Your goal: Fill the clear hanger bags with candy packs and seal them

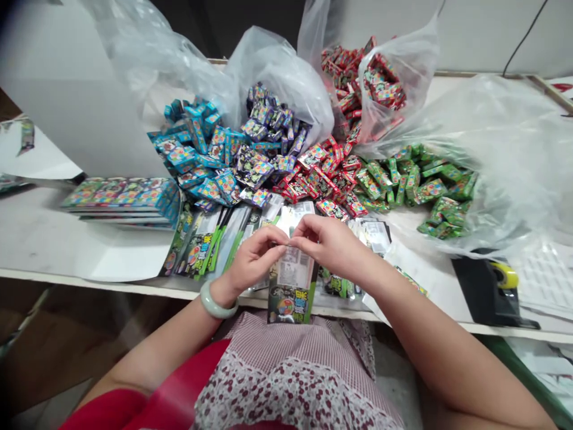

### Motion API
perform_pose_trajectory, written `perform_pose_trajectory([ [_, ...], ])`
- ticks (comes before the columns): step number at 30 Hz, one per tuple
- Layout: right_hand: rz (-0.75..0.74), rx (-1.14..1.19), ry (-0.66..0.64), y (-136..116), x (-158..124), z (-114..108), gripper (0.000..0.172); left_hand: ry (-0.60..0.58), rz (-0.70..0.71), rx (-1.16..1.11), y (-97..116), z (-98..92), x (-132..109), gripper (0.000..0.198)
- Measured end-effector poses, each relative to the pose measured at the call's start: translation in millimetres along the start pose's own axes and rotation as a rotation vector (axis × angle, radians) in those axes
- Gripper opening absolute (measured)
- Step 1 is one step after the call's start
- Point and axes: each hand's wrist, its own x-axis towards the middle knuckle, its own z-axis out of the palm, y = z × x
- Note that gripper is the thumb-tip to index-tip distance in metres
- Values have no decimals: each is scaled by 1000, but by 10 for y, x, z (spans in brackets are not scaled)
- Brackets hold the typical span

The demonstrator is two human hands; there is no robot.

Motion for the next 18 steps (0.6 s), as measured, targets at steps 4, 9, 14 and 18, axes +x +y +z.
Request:
perform_pose_trajectory([
  [4, -7, -7, -20, 26, 23, -8, 15, 4, -6, -10, 0, 4, 6, 6],
  [9, 6, -40, -20, 39, 21, 2, 13, 35, 3, 0, -10, 48, 16, 13],
  [14, 4, -50, -1, 63, 49, -2, 12, 61, -10, 31, -17, 76, 34, 10],
  [18, 84, 148, -102, 175, 145, -35, 14, 21, 43, 33, 21, 33, 27, 9],
])
